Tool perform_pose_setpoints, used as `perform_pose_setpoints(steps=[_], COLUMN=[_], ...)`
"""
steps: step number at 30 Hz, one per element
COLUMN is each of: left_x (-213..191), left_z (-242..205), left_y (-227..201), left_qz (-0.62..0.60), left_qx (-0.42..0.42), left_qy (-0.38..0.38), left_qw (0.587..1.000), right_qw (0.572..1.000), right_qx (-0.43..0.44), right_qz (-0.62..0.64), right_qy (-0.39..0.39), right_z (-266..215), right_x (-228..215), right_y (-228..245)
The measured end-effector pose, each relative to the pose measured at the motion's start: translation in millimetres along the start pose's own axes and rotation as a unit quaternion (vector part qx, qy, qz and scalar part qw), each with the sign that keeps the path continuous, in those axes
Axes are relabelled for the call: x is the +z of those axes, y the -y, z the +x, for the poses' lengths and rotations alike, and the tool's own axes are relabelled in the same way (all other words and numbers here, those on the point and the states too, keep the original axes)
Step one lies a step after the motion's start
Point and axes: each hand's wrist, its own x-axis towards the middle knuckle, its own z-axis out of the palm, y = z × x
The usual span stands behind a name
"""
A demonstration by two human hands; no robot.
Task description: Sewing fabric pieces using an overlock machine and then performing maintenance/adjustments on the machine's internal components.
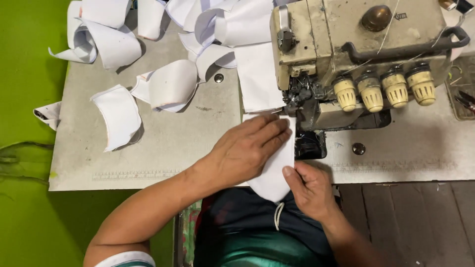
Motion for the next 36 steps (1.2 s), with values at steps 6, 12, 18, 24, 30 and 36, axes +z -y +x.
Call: perform_pose_setpoints(steps=[6,12,18,24,30,36], left_x=[-16,-16,-13,-9,-9,-14], left_z=[9,12,7,4,5,13], left_y=[-2,1,-1,-2,-4,4], left_qz=[-0.013,-0.014,0.016,0.027,0.049,0.022], left_qx=[-0.008,-0.026,-0.035,-0.045,-0.036,-0.049], left_qy=[0.071,0.058,0.049,0.045,0.055,0.038], left_qw=[0.997,0.998,0.998,0.998,0.997,0.998], right_qw=[1.000,0.998,0.998,0.977,0.983,0.985], right_qx=[-0.016,-0.067,-0.062,-0.022,0.054,0.058], right_qz=[0.012,-0.014,0.033,0.156,0.129,0.136], right_qy=[0.011,-0.013,0.009,0.147,0.120,0.091], right_z=[10,25,23,13,-3,1], right_x=[-12,-16,-20,-30,-33,-30], right_y=[52,68,68,86,82,78])
